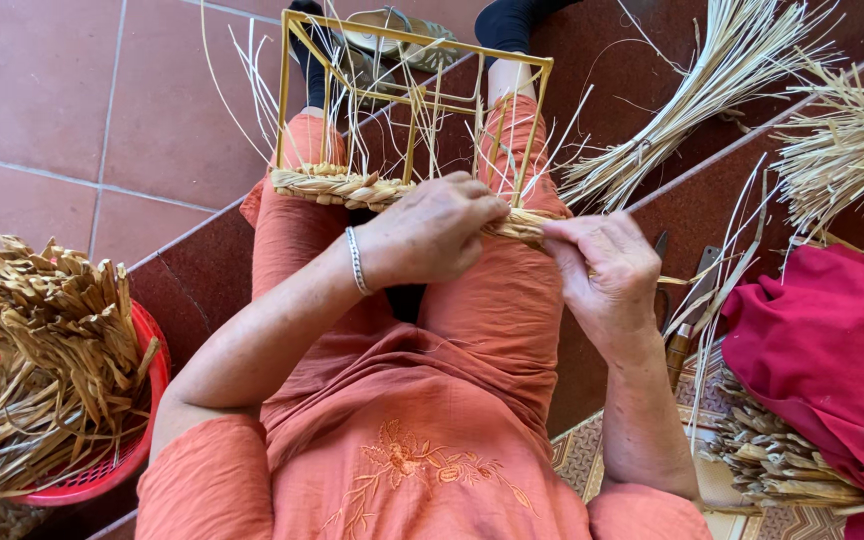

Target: The person weaves dried palm leaves around a rectangular bamboo frame, interlacing strands by hand to form the basket's base. They repeatedly reach for additional palm leaves from a nearby red basket and continue the weaving pattern.

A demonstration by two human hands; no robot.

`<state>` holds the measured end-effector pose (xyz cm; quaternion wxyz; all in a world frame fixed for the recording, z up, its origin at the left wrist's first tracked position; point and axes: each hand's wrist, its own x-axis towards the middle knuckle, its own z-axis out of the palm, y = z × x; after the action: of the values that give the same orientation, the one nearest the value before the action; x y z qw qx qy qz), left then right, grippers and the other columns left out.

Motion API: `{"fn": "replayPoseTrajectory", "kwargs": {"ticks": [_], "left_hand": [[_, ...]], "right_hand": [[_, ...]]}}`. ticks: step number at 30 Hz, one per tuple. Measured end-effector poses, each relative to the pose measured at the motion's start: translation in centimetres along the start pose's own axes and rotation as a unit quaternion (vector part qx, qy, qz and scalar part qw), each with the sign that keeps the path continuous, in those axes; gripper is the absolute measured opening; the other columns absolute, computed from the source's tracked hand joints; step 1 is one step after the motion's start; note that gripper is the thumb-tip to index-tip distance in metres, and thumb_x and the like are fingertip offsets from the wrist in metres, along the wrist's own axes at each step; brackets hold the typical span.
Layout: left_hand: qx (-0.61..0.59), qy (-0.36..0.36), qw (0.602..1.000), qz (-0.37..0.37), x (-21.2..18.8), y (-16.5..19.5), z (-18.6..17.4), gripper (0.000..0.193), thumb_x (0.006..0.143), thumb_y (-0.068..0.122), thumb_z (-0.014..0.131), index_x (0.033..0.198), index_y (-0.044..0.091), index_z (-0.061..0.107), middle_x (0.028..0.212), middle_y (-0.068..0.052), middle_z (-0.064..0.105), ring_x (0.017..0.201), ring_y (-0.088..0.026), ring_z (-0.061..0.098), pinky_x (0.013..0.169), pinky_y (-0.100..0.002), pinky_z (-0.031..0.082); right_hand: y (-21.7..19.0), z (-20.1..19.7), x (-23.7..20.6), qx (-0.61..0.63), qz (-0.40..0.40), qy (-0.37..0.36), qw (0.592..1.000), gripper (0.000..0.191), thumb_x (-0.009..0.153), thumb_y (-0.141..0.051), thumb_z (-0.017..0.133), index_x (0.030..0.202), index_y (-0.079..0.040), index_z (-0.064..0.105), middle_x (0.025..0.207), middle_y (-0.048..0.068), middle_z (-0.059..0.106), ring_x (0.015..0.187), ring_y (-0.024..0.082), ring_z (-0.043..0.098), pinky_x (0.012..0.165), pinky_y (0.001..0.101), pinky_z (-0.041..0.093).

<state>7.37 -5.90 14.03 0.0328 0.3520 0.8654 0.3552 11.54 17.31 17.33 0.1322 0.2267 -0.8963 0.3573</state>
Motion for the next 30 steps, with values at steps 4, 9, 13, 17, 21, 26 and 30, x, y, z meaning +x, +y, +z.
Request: {"fn": "replayPoseTrajectory", "kwargs": {"ticks": [4, 9, 13, 17, 21, 26, 30], "left_hand": [[0.132, -0.042, 0.989, -0.054, 0.9, 1.3, 2.0, 0.016, 0.084, -0.001, 0.064, 0.100, -0.004, 0.062, 0.093, -0.019, 0.069, 0.091, -0.033, 0.069, 0.074, -0.041, 0.057], [0.016, 0.039, 0.990, -0.132, 1.3, 0.1, 2.5, 0.008, 0.092, 0.004, 0.063, 0.098, -0.001, 0.060, 0.074, -0.014, 0.066, 0.063, -0.029, 0.067, 0.061, -0.042, 0.054], [-0.042, 0.141, 0.984, -0.096, 1.1, 0.0, 2.5, 0.021, 0.093, 0.003, 0.061, 0.113, -0.002, 0.054, 0.065, -0.010, 0.063, 0.056, -0.027, 0.066, 0.056, -0.040, 0.053], [-0.026, 0.131, 0.979, -0.154, 1.0, 0.2, 3.1, 0.030, 0.094, 0.005, 0.061, 0.122, 0.001, 0.050, 0.058, -0.010, 0.062, 0.050, -0.028, 0.064, 0.051, -0.043, 0.049], [0.007, 0.171, 0.978, -0.118, 1.1, -0.1, 4.0, 0.022, 0.099, 0.012, 0.065, 0.114, 0.004, 0.051, 0.068, -0.011, 0.066, 0.059, -0.029, 0.067, 0.053, -0.042, 0.050], [0.066, 0.108, 0.983, -0.134, 1.7, -0.4, 4.7, 0.016, 0.100, 0.017, 0.066, 0.096, 0.003, 0.059, 0.072, -0.014, 0.068, 0.055, -0.029, 0.066, 0.050, -0.041, 0.052], [0.079, 0.069, 0.987, -0.118, 2.0, -0.3, 4.3, 0.016, 0.096, 0.017, 0.068, 0.090, 0.003, 0.062, 0.070, -0.016, 0.068, 0.055, -0.032, 0.067, 0.051, -0.043, 0.053]], "right_hand": [[-1.1, -0.4, 2.8, -0.167, -0.137, 0.048, 0.975, 0.020, 0.085, -0.005, 0.085, 0.102, -0.011, 0.078, 0.095, -0.001, 0.073, 0.085, 0.022, 0.060, 0.079, 0.0416, 0.044], [-0.5, 0.2, 2.4, -0.158, -0.152, 0.140, 0.966, 0.019, 0.091, -0.009, 0.084, 0.103, -0.009, 0.070, 0.096, 0.004, 0.069, 0.090, 0.026, 0.061, 0.084, 0.0423, 0.047], [2.0, 2.5, 0.5, -0.058, -0.068, 0.048, 0.995, 0.020, 0.096, -0.002, 0.076, 0.115, 0.000, 0.071, 0.111, 0.014, 0.073, 0.101, 0.028, 0.070, 0.091, 0.0371, 0.058], [4.3, 4.2, -1.9, 0.159, 0.104, -0.053, 0.980, 0.012, 0.098, -0.003, 0.074, 0.110, -0.002, 0.072, 0.097, 0.010, 0.076, 0.082, 0.017, 0.073, 0.070, 0.0234, 0.060], [6.0, 4.3, -1.9, 0.351, 0.250, -0.089, 0.898, 0.016, 0.100, -0.011, 0.071, 0.112, 0.000, 0.071, 0.087, 0.010, 0.072, 0.067, 0.013, 0.064, 0.055, 0.0232, 0.054], [6.1, 4.2, 2.2, 0.204, 0.204, -0.017, 0.957, 0.019, 0.103, -0.016, 0.069, 0.116, -0.003, 0.071, 0.086, 0.007, 0.071, 0.067, 0.012, 0.062, 0.057, 0.0249, 0.052], [5.4, 3.4, 5.0, -0.051, -0.018, 0.099, 0.994, 0.015, 0.103, -0.018, 0.070, 0.111, -0.005, 0.073, 0.088, 0.005, 0.073, 0.073, 0.013, 0.066, 0.064, 0.0261, 0.054]]}}
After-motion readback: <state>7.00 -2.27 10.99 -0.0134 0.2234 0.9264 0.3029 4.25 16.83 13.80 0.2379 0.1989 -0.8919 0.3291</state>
